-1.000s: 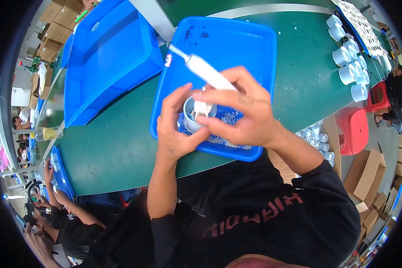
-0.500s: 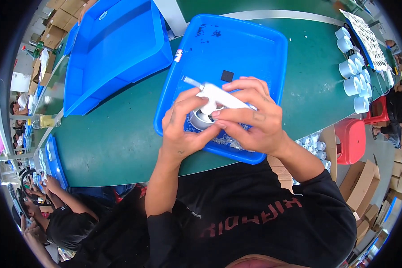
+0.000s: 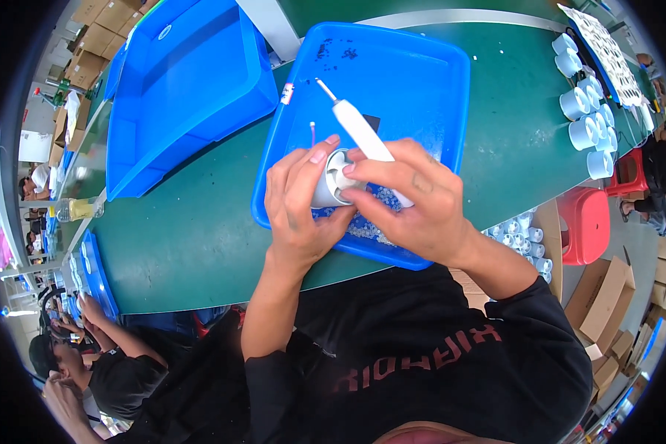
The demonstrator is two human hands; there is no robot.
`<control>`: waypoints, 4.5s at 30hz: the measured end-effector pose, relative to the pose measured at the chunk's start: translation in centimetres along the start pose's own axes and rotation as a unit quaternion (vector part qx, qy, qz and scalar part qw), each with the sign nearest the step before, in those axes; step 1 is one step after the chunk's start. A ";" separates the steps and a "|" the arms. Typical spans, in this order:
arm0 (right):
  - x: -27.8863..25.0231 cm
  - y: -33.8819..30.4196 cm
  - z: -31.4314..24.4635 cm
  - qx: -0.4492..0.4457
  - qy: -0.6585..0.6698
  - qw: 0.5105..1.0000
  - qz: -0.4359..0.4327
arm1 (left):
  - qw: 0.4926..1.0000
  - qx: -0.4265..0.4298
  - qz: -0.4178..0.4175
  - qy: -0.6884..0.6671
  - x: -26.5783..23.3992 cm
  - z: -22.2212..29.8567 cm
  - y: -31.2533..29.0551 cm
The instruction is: The person assembles cooling fans into plastic housings, then applies sealant to the components using an applicator pen.
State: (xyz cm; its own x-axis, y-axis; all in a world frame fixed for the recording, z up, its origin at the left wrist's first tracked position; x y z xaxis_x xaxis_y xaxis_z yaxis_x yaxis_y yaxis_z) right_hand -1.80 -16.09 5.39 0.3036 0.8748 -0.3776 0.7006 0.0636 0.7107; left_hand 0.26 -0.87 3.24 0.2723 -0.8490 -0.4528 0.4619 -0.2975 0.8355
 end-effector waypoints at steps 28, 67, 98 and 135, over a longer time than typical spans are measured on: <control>-0.2 1.7 -0.7 -0.096 -0.105 0.988 -0.054 | 0.999 -0.034 0.011 -0.020 -0.1 -0.1 -0.2; -1.4 5.2 0.6 -0.112 0.045 0.985 -0.121 | 0.716 -0.477 0.210 -0.465 -4.8 -6.2 -0.8; 2.8 2.0 1.0 -0.102 0.040 0.989 -0.101 | 0.686 -0.503 0.258 -0.459 -2.2 -3.7 -0.6; 4.7 0.7 -0.5 -0.147 -0.097 0.976 -0.127 | 0.705 -0.521 0.295 -0.380 -1.2 -4.1 -1.7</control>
State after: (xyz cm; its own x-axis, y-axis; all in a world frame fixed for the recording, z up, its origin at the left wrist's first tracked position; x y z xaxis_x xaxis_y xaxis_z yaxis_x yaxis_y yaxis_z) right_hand -0.23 -11.68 4.37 0.2811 0.7073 -0.6487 0.5628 0.4260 0.7084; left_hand 2.63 2.42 1.10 0.3276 -0.7975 0.5067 0.9351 0.3506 -0.0528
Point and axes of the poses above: each hand's wrist, its own y-axis towards the middle knuckle, its own x-axis out of the palm, z = x × y, the point moved 3 cm from there along y, towards the middle knuckle, and after that the axes turned 3 degrees about -y, right-handed, at the moved point
